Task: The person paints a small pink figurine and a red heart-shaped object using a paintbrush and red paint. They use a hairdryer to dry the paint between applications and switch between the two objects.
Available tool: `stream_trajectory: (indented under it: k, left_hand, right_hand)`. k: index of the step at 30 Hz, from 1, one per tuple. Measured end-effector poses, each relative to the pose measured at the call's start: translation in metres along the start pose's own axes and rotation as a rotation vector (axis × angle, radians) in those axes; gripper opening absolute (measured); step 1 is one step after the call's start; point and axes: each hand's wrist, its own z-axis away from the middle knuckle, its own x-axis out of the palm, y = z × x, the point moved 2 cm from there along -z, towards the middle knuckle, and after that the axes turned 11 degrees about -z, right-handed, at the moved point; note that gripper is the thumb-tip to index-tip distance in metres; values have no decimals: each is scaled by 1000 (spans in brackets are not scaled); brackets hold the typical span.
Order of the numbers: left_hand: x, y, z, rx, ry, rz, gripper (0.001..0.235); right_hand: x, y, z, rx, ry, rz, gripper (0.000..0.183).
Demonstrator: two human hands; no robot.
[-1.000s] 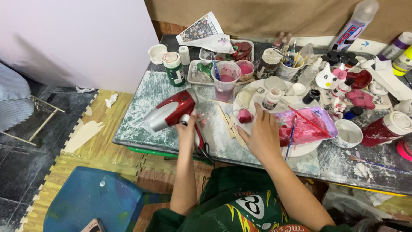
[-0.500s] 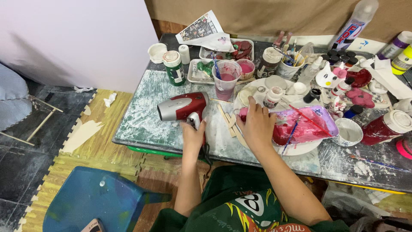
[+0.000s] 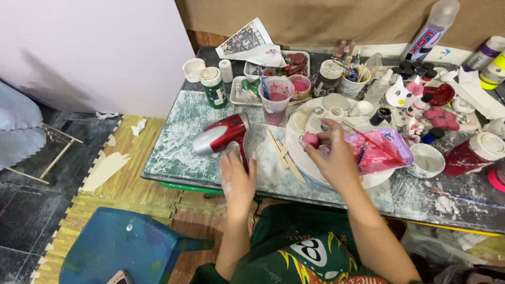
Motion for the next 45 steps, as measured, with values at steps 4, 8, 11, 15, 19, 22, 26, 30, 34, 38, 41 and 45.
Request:
stream_trajectory:
  k: [4, 8, 11, 15, 19, 22, 26, 30, 34, 38, 41, 45]
  left_hand:
    - [-4, 30, 4, 286, -70, 268, 39]
    - [-6, 66, 8, 424, -223, 569, 46]
    - [-8, 92, 1, 544, -277, 721, 55]
    - [3, 111, 6, 438, -446, 893, 59]
    - [15, 118, 6, 375, -529, 1065, 43]
    - [35, 119, 10, 266, -528, 998, 30]
    - [60, 128, 20, 181, -746, 1010, 30]
    - [66, 147, 23, 221, -818, 1202, 25]
    - [66, 164, 22, 275, -798, 1101, 25]
    - [68, 175, 29, 254, -907, 1116, 31]
    - [84, 182, 35, 252, -994, 1185, 28]
    - [99, 188, 36, 239, -1064, 1210, 23]
  right_hand:
    - [-26, 7, 7, 67, -72, -477, 57]
    - [-45, 18, 25, 107, -70, -641, 50]
    - [-58, 26, 29, 272, -70, -953, 46]
    - [-64, 30, 38, 299, -100, -1141, 43]
    - [-73, 24, 47, 285, -116, -1209, 47]
    - [-80, 34, 54, 310, -83, -1254, 49]
    - [-89, 55, 62, 305, -63, -1344, 48]
    - [-104, 73, 75, 301, -60, -1387, 49]
    - [-119, 88, 83, 270, -62, -1388, 50]
    - [-128, 98, 85, 303, -20, -1417, 48]
    - [-134, 102, 87, 271, -12, -1474, 48]
    - [-145, 105, 90, 259, 20, -1403, 47]
